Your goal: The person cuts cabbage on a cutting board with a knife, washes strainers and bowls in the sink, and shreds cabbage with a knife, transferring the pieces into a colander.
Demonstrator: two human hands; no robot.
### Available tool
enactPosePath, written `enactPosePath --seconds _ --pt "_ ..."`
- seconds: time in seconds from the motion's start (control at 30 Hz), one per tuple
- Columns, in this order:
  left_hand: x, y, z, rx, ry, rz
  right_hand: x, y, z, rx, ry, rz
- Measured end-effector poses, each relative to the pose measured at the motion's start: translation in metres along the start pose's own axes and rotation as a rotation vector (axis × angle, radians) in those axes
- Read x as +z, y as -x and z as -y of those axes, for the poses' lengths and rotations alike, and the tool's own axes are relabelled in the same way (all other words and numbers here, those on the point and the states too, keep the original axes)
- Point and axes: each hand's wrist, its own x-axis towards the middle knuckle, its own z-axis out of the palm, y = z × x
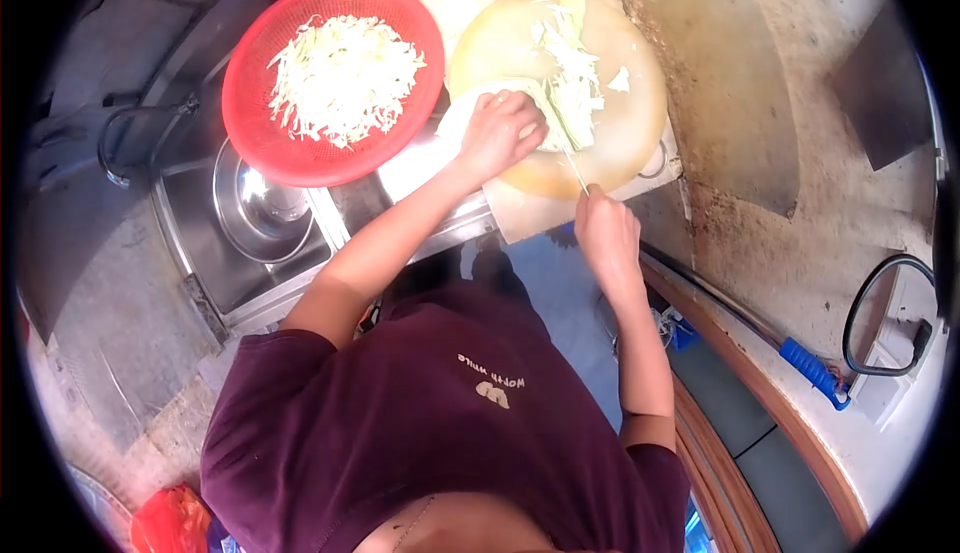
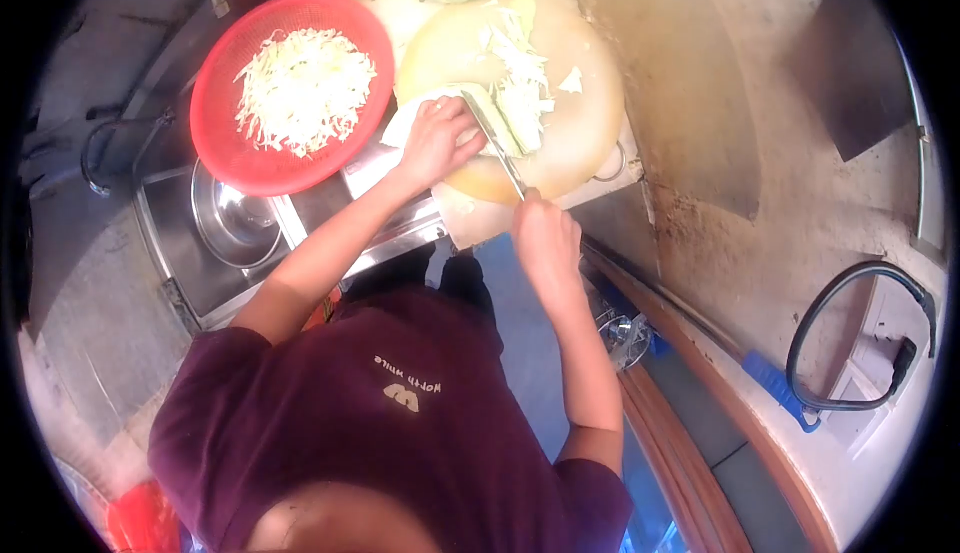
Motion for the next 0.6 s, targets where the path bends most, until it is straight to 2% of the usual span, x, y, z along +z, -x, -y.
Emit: enactPosePath --seconds 0.13,0.23,0.33,0.37,0.47,0.6 --pt "0.003 0.002 -0.001 -0.001 0.031 -0.010 0.044 -0.045 -0.009 -0.091 -0.034 -0.095" --pt "-0.002 -0.003 0.004 0.026 0.110 -0.005 0.046 -0.072 -0.008 -0.082 -0.042 -0.109" --pt "-0.012 -0.009 0.009 0.094 0.118 -0.002 0.013 -0.045 -0.009 -0.099 -0.078 -0.042" --pt "-0.014 -0.010 0.011 0.117 0.117 -0.025 -0.003 -0.024 0.002 -0.042 -0.045 -0.025" --pt "-0.011 -0.001 0.015 0.141 0.123 -0.031 -0.004 0.007 0.007 0.013 0.034 0.083" --pt "-0.010 -0.003 0.017 0.133 0.106 -0.008 0.048 -0.053 0.005 -0.009 -0.049 -0.045"
